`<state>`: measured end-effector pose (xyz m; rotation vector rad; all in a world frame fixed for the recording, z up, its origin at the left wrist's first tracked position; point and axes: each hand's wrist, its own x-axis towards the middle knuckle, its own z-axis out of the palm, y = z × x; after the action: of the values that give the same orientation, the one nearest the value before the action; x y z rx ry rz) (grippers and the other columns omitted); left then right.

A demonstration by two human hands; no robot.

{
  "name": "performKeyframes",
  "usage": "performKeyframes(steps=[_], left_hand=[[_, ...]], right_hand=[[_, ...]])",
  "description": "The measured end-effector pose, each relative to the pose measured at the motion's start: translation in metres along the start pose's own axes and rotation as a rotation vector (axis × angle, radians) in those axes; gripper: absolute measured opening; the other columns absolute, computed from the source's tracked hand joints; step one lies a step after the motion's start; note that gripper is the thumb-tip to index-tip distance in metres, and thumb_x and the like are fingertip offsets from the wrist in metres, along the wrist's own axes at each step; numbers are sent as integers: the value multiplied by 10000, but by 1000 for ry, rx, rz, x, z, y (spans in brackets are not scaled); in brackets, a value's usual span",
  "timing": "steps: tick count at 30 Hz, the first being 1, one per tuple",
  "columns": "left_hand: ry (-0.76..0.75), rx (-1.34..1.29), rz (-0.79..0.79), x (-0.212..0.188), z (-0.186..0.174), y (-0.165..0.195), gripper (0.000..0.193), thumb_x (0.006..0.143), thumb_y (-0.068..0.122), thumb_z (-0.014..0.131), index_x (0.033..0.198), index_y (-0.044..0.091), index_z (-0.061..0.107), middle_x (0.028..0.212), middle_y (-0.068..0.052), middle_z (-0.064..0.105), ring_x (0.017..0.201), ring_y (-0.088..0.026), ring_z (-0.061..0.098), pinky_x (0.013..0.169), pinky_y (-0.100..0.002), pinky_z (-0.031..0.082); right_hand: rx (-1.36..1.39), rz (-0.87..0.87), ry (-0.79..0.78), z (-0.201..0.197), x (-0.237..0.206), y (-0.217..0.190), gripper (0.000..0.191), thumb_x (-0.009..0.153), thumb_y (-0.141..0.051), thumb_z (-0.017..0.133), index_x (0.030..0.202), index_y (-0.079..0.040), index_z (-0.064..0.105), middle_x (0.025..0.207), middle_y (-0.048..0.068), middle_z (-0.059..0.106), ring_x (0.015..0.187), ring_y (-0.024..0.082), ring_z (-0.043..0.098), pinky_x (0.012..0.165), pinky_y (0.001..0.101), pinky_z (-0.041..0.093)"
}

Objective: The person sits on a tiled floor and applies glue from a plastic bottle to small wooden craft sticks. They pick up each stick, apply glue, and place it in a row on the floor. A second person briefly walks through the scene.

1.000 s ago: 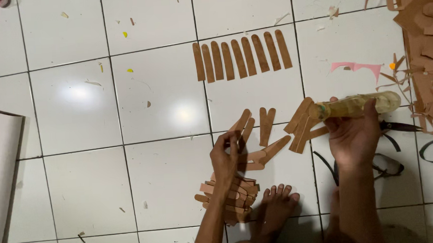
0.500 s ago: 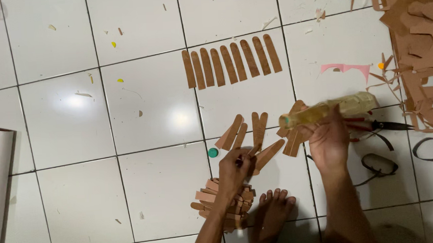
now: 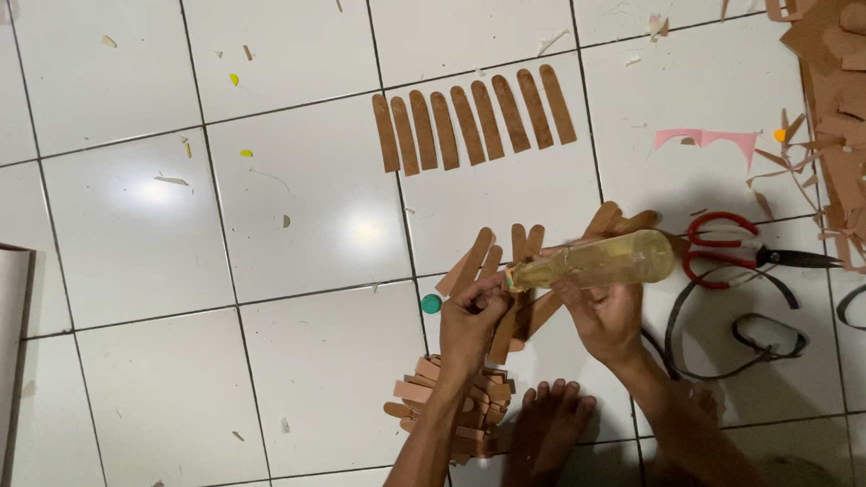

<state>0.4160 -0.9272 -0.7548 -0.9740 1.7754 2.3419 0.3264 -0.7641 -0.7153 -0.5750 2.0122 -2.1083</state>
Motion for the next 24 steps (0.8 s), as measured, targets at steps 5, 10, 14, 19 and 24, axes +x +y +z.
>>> performKeyframes(steps=[5, 10, 14, 19, 24], left_hand=[[-1, -26, -40, -2, -3, 2, 362, 893, 36, 695, 1247, -24, 732, 755, 52, 619, 636, -25, 508, 584, -187, 425], [10, -6, -3, 1, -3, 2, 371, 898, 36, 691, 1259, -36, 732, 790, 55, 627, 676, -12, 528, 632, -171, 460], [18, 40, -28, 1, -1, 6, 380, 887, 42, 707, 1258, -38, 727, 766, 39, 606, 646, -25, 516, 598, -182, 448], [-11, -84, -79, 5, -10, 5, 355, 873, 34, 673, 1215, -51, 713, 794, 23, 664, 666, -48, 603, 621, -217, 545], [-9, -4, 20, 7, -17, -3, 347, 887, 16, 705, 1228, -43, 729, 848, 7, 668, 739, -43, 596, 691, -197, 524]], right_hand=[[-123, -55, 67, 2, 8, 7, 352, 1042, -252, 654, 1233, 18, 533, 1149, 214, 695, 1128, 289, 728, 966, 421, 667], [-79, 19, 53, -2, 6, 10, 332, 1050, -247, 641, 1229, 23, 569, 1130, 206, 728, 1095, 293, 749, 947, 439, 664], [-86, -14, 45, 5, 11, 21, 350, 1031, -243, 662, 1222, 32, 558, 1123, 199, 728, 1076, 286, 762, 913, 435, 689], [-43, -26, 59, -1, 18, 25, 393, 1045, -226, 649, 1277, 57, 505, 1196, 218, 678, 1130, 302, 712, 920, 418, 655], [-38, -112, -14, 7, 21, 32, 383, 1043, -227, 646, 1263, 48, 496, 1156, 187, 713, 1121, 268, 764, 905, 352, 716]])
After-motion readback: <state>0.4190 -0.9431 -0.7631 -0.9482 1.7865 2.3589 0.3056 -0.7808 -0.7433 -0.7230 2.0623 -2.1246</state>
